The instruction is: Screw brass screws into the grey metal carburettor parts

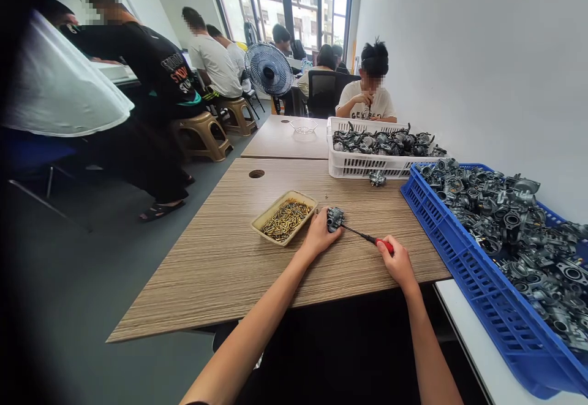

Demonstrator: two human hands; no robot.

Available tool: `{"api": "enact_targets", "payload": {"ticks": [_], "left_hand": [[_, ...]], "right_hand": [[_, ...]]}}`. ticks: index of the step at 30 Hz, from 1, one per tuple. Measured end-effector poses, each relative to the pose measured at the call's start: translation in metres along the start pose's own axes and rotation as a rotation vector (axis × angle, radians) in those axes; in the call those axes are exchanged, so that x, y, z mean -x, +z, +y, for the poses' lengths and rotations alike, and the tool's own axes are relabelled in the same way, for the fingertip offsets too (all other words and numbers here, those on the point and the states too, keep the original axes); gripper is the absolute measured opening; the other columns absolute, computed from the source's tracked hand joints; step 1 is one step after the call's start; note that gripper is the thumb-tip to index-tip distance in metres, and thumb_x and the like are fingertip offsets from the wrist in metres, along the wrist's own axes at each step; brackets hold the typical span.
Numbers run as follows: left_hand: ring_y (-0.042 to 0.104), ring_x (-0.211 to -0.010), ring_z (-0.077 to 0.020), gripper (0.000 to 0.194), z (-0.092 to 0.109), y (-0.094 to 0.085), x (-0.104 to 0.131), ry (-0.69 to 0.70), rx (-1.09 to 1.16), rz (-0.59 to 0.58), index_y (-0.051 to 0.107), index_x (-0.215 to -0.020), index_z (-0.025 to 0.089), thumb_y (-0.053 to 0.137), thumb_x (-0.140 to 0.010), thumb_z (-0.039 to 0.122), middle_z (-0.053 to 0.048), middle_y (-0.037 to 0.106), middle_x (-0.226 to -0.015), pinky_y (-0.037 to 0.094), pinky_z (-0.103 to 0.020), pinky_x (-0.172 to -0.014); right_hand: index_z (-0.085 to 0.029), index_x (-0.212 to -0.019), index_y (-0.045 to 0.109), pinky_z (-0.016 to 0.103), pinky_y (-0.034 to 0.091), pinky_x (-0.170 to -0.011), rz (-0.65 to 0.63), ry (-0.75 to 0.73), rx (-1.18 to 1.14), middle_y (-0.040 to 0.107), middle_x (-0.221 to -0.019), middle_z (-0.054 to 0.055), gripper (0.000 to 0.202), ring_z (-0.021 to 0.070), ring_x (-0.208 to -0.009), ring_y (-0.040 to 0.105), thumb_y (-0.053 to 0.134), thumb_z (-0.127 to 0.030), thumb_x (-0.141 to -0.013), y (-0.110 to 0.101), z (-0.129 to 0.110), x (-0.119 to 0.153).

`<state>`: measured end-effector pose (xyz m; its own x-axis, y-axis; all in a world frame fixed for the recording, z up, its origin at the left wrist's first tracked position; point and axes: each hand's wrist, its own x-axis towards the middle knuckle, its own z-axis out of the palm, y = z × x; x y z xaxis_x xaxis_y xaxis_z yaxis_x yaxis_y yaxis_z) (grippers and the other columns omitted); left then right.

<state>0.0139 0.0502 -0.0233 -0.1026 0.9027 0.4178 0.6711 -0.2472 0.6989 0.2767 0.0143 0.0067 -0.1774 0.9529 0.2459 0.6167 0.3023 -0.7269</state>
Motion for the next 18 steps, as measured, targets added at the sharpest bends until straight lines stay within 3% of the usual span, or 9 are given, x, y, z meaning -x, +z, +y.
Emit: {"api": "enact_targets", "payload": {"ticks": [11, 18], "left_hand": [[0.064, -0.113, -0.0293, 0.052, -0.0006, 0.0009, -0.0006, 0.013, -0.011, 0.001, 0.049, -0.125, 0.022, 0.072, -0.078, 0.029, -0.01, 0.069, -0.118, 0.048, -0.046, -0.105], [0.064, -0.113, -0.0293, 0.054, -0.001, 0.0005, -0.0012, 0.01, -0.002, -0.004, 0.05, -0.126, 0.022, 0.072, -0.077, 0.029, -0.009, 0.068, -0.119, 0.048, -0.046, -0.105]], "right_hand": [[-0.023, -0.066, 0.045, 0.028, 0.032, -0.058, -0.017, 0.005, 0.01, 0.037, -0.062, -0.004, 0.055, 0.0144, -0.06, 0.039, 0.043, -0.068, -0.097, 0.0006, -0.0007, -0.0006], [-0.023, -0.068, 0.049, 0.028, 0.033, -0.058, 0.0, 0.002, -0.004, 0.038, -0.062, -0.003, 0.054, 0.0147, -0.06, 0.039, 0.044, -0.069, -0.096, 0.0012, -0.0026, -0.0005]]}}
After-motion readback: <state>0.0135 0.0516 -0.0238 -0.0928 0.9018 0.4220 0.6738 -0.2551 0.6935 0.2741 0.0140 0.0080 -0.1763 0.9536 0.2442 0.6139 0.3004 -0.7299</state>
